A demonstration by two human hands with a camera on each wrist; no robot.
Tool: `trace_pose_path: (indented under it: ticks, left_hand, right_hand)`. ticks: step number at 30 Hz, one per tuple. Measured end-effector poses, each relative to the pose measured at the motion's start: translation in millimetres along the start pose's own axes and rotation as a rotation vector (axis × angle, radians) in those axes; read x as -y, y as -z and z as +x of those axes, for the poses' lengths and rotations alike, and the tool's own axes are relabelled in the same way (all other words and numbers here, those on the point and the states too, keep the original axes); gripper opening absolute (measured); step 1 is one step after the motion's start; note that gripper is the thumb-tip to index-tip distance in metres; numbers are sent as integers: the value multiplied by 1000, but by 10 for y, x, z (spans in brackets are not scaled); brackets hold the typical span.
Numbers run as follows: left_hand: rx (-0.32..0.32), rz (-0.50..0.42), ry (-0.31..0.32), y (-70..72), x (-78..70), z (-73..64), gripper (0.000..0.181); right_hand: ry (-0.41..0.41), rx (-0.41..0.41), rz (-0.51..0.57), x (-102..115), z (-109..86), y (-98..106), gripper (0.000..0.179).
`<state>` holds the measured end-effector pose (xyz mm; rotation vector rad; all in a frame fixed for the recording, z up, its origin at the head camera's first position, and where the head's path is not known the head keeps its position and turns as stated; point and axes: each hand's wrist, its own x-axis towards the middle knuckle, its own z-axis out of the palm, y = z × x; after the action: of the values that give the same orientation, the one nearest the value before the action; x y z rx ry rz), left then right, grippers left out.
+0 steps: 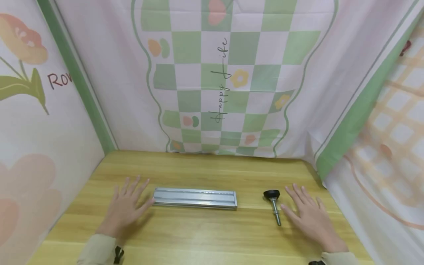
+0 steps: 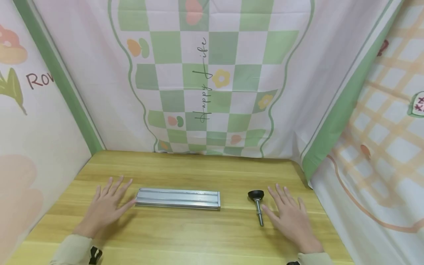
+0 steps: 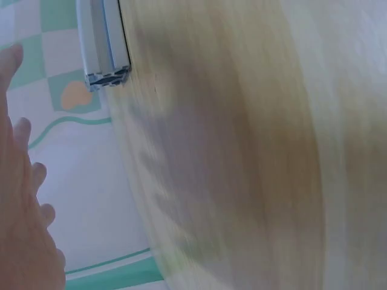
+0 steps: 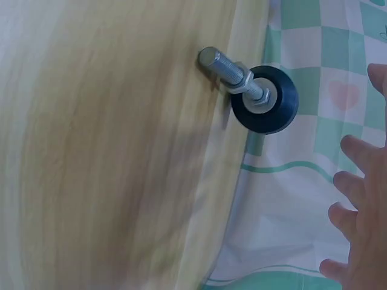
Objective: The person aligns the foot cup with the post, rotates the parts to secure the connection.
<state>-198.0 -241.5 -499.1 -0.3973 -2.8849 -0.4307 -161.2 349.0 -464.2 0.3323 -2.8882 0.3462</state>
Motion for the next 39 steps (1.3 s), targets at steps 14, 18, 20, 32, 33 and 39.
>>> trace_pose_path:
  ticks: [14,18,20,32,33,39]
  left_hand:
    - [-20,21,-131,-95,-111,91,79]
    - [-42,14,-171,-115,-173,114,79]
    - [-47,9,-191,-124,-209,130,79]
    - [-59,-47,-308,-252,-346,231,80]
    - [-56,-58,-310,-260,-353,235,79]
    - [-60,-137,-327,-285,-424,256,75]
  right_hand:
    - [81,3,32,283,127,-60,69]
    - [106,-4,48,353,167,-87,65]
    - [134,-21,47,382,185,-115,63]
    - [239,-41,86,565,278,-277,59]
    - [243,-41,94,583,288,-286,58]
    - [251,-3,146,688,360,-319,56]
